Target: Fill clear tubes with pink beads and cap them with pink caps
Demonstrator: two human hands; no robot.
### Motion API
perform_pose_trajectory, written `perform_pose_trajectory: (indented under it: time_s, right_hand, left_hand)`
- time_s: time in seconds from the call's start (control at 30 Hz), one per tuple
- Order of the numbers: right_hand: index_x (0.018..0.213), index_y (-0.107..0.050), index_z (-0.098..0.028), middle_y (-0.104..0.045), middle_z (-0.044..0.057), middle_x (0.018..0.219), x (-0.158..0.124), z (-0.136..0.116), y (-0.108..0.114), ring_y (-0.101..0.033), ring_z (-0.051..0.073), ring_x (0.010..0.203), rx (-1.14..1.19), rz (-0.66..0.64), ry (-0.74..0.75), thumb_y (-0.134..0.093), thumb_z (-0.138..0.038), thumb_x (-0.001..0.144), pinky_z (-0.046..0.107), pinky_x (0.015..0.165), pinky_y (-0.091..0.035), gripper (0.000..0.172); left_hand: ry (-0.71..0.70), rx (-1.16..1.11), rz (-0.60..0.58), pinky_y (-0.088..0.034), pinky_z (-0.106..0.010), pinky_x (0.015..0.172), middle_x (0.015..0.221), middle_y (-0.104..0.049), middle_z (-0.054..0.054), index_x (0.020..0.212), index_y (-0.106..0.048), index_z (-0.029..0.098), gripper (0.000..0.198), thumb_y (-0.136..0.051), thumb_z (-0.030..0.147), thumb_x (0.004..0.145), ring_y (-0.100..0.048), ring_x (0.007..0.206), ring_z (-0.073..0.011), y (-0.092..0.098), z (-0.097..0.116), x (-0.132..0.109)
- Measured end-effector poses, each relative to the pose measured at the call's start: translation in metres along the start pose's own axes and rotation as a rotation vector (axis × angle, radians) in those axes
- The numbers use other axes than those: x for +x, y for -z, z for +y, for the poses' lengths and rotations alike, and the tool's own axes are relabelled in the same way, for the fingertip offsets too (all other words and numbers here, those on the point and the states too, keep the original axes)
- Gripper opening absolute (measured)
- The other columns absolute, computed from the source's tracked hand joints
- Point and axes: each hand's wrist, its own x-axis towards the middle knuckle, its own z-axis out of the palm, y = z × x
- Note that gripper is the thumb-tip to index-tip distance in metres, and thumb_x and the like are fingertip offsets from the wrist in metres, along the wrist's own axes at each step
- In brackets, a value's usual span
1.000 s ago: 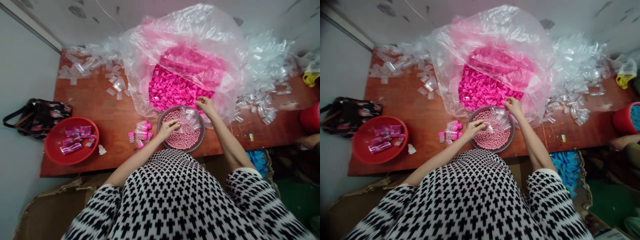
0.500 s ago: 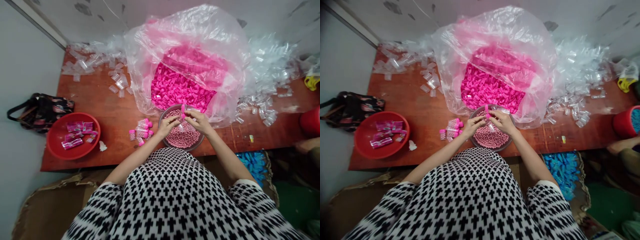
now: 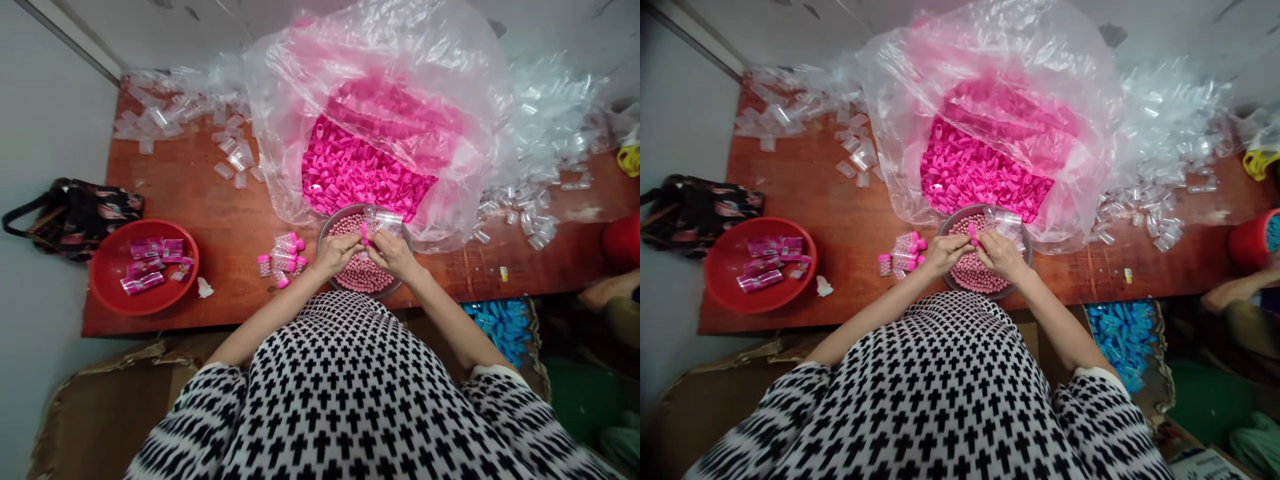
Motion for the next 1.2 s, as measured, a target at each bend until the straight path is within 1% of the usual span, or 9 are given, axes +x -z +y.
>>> perform_pose_trajectory:
  time_s: [0.13, 0.23, 0.37, 0.47, 0.57, 0.8, 1.0, 1.1, 1.2]
  right_hand:
    - [0.103, -0.061, -0.017, -0.064, 0.006, 0.079, -0.003, 0.006, 0.001, -0.060, 0.018, 0.073, 0.137, -0.043, -0.014, -0.043, -0.032, 0.094, 0.030, 0.069, -0.050, 0.025]
    - [0.127, -0.052, -0.018, -0.065, 0.011, 0.113, 0.004, 0.006, 0.015, -0.062, 0.022, 0.102, 0.126, -0.072, -0.031, -0.049, -0.041, 0.091, 0.036, 0.087, -0.051, 0.042]
    - [0.144, -0.032, -0.019, -0.038, 0.012, 0.148, 0.020, -0.001, 0.034, -0.033, 0.029, 0.138, -0.024, -0.245, 0.173, -0.055, -0.039, 0.086, 0.050, 0.111, -0.032, 0.066]
    - [0.135, -0.045, -0.016, -0.052, 0.016, 0.132, 0.025, -0.002, 0.031, -0.045, 0.032, 0.126, -0.062, -0.319, 0.196, -0.058, -0.041, 0.084, 0.052, 0.104, -0.038, 0.058]
    - [0.129, -0.048, -0.011, -0.058, 0.019, 0.114, 0.018, -0.003, 0.013, -0.054, 0.033, 0.108, -0.075, -0.287, 0.094, -0.061, -0.047, 0.082, 0.052, 0.092, -0.046, 0.060]
    - [0.136, -0.034, -0.004, -0.052, 0.026, 0.122, -0.001, -0.021, -0.031, -0.051, 0.037, 0.113, -0.089, -0.117, -0.103, -0.065, -0.050, 0.076, 0.052, 0.093, -0.046, 0.081]
    - [0.124, -0.051, -0.004, -0.062, 0.023, 0.104, -0.002, -0.026, -0.042, -0.060, 0.036, 0.094, -0.162, -0.095, -0.263, -0.059, -0.045, 0.078, 0.047, 0.079, -0.050, 0.061]
    - [0.125, -0.052, -0.006, -0.064, 0.022, 0.104, -0.001, -0.030, -0.047, -0.062, 0.035, 0.091, -0.154, -0.131, -0.289, -0.060, -0.047, 0.077, 0.046, 0.077, -0.050, 0.064]
    - [0.137, -0.041, -0.009, -0.059, 0.022, 0.124, 0.003, -0.032, -0.047, -0.058, 0.036, 0.108, -0.034, -0.172, -0.245, -0.063, -0.050, 0.075, 0.046, 0.083, -0.050, 0.077]
  left_hand:
    - [0.021, -0.032, -0.058, -0.048, -0.028, 0.079, 0.091, -0.074, -0.005, 0.094, -0.075, 0.022, 0.024, -0.062, 0.038, 0.082, -0.067, 0.083, -0.0194, 0.002, -0.004, 0.000]
    - [0.110, -0.190, -0.073, -0.049, -0.029, 0.074, 0.090, -0.075, -0.006, 0.097, -0.075, 0.018, 0.033, -0.063, 0.043, 0.080, -0.067, 0.079, -0.0203, 0.005, -0.009, -0.002]
    - [0.219, -0.283, -0.145, -0.049, -0.028, 0.069, 0.076, -0.073, -0.005, 0.088, -0.076, 0.014, 0.035, -0.068, 0.045, 0.074, -0.065, 0.070, -0.0193, 0.005, -0.012, -0.008]
    - [0.303, -0.435, -0.116, -0.049, -0.028, 0.068, 0.076, -0.072, -0.004, 0.084, -0.075, 0.012, 0.038, -0.071, 0.047, 0.069, -0.062, 0.068, -0.0170, 0.003, -0.012, -0.013]
    - [0.393, -0.558, 0.037, -0.048, -0.027, 0.066, 0.079, -0.071, -0.004, 0.089, -0.073, 0.013, 0.043, -0.074, 0.048, 0.065, -0.060, 0.068, -0.0155, 0.000, -0.013, -0.017]
    - [0.457, -0.661, 0.237, -0.045, -0.023, 0.061, 0.070, -0.067, -0.001, 0.080, -0.070, 0.013, 0.035, -0.076, 0.042, 0.062, -0.055, 0.062, -0.0113, -0.013, -0.006, -0.021]
    - [0.476, -0.733, 0.242, -0.048, -0.026, 0.063, 0.064, -0.064, 0.000, 0.075, -0.066, 0.013, 0.030, -0.074, 0.040, 0.065, -0.057, 0.060, -0.0121, -0.023, -0.003, -0.023]
    - [0.486, -0.728, 0.232, -0.048, -0.026, 0.062, 0.063, -0.063, 0.000, 0.075, -0.065, 0.012, 0.032, -0.074, 0.041, 0.065, -0.056, 0.058, -0.0116, -0.023, -0.007, -0.026]
    - [0.509, -0.723, 0.248, -0.049, -0.028, 0.064, 0.069, -0.066, -0.001, 0.083, -0.066, 0.012, 0.038, -0.074, 0.044, 0.063, -0.057, 0.060, -0.0120, -0.010, -0.016, -0.035]
